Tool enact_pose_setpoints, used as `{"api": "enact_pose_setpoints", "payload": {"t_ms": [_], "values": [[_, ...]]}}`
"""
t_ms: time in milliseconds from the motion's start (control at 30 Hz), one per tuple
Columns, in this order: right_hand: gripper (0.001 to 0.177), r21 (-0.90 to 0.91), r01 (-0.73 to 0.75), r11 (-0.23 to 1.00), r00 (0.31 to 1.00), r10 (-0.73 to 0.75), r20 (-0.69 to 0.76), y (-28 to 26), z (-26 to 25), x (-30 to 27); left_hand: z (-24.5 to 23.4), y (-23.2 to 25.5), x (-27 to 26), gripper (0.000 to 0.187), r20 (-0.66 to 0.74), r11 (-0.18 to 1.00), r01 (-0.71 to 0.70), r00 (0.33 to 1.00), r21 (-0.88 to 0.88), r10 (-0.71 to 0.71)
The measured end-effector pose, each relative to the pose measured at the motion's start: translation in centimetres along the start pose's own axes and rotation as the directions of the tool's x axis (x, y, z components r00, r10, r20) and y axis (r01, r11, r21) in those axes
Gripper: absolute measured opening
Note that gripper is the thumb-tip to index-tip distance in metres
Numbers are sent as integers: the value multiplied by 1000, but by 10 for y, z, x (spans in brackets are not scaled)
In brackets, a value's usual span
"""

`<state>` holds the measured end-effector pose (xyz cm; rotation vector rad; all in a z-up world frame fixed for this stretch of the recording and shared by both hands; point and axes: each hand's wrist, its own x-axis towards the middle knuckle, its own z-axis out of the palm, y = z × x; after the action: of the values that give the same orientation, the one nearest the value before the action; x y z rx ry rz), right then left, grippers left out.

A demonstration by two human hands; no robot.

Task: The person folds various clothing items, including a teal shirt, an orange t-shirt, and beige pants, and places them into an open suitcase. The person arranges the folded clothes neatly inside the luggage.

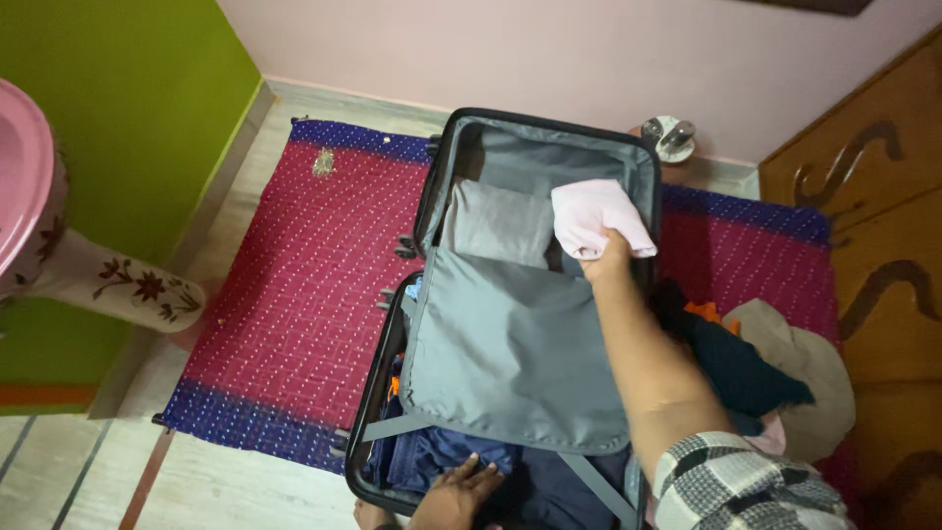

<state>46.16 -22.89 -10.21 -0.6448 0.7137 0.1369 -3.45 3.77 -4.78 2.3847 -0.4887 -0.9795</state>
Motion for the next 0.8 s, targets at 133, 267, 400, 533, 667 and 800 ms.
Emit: {"api": "enact_pose_setpoints", "payload": {"t_ms": [133,267,400,533,667,800], "values": [[54,40,-89,995,979,95,-181,22,-23,7,66,-41,39,63,-49,982,-92,994,163,102],[58,95,-132,987,952,152,-265,20,-37,13,81,-62,54,62,37,972,-126,992,198,121],[62,191,-212,958,946,250,-205,21,-26,10,66,-56,58,65,164,983,-57,986,173,29],[66,277,-328,903,942,337,16,23,-10,-12,63,-58,55,62,66,964,-116,992,238,104],[64,220,-210,953,954,151,258,38,-11,-46,39,-47,61,63,122,979,-83,991,187,61],[64,-173,-29,984,992,50,114,57,-37,-128,8,-26,46,67,21,999,0,1000,39,-1]]}}
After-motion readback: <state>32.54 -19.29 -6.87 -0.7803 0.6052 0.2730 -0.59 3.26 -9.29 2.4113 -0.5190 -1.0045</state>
